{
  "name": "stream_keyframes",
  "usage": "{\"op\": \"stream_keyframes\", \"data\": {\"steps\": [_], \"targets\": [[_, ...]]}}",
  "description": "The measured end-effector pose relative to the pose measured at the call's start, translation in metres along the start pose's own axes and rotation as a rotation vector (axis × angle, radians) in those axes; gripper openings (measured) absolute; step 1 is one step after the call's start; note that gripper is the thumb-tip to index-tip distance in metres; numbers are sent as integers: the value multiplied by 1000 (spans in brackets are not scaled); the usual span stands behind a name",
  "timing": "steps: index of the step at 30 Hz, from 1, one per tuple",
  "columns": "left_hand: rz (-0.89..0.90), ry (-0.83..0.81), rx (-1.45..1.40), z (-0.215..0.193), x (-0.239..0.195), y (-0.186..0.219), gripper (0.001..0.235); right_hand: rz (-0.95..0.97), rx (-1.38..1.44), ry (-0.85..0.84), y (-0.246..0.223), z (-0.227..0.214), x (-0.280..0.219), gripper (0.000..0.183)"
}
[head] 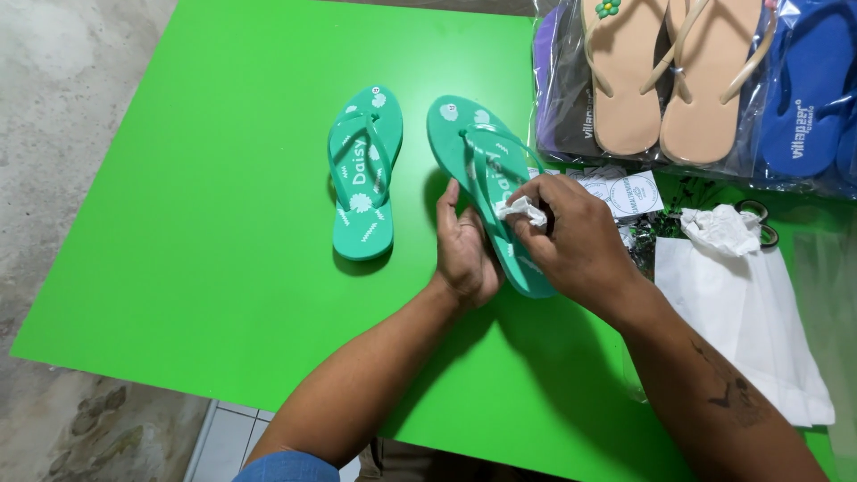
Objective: The person wipes the surface of several sandals with a cloth, attaches small floral decorative pieces to the straps, and places pairs of sandals into clear plastic bags.
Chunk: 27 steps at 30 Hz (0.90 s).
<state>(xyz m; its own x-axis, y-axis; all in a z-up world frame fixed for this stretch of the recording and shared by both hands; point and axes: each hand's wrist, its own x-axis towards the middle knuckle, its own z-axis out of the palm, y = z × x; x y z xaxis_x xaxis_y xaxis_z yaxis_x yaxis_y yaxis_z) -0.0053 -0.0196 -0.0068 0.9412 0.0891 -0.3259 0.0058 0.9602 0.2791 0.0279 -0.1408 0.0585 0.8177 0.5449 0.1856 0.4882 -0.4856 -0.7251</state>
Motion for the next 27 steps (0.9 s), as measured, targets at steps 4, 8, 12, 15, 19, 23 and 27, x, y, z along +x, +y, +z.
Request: {"op": "stream_keyframes", "data": {"steps": [4, 8, 12, 15, 19, 23, 27], "targets": [[44, -6, 73, -15, 17, 2, 56, -6, -20, -25, 6, 4, 0, 16], [74, -130, 141, -5, 14, 9, 62, -45, -78, -102, 5, 8, -3, 16], [78, -158, 134, -21, 27, 17, 68, -48, -136, -244, -14, -6, -10, 17], [49, -210, 175, -25, 31, 22, 75, 16, -175, -543, -27, -23, -15, 17], [37, -245, 131, -16, 24, 18, 72, -34, -138, -389, -21, -22, -11, 18], [47, -265, 165, -10, 18, 13, 69, -75, -41, -111, -4, -6, -5, 16], [57, -260, 191, -12, 16, 14, 70, -59, -45, -189, 5, 7, -5, 20]]}}
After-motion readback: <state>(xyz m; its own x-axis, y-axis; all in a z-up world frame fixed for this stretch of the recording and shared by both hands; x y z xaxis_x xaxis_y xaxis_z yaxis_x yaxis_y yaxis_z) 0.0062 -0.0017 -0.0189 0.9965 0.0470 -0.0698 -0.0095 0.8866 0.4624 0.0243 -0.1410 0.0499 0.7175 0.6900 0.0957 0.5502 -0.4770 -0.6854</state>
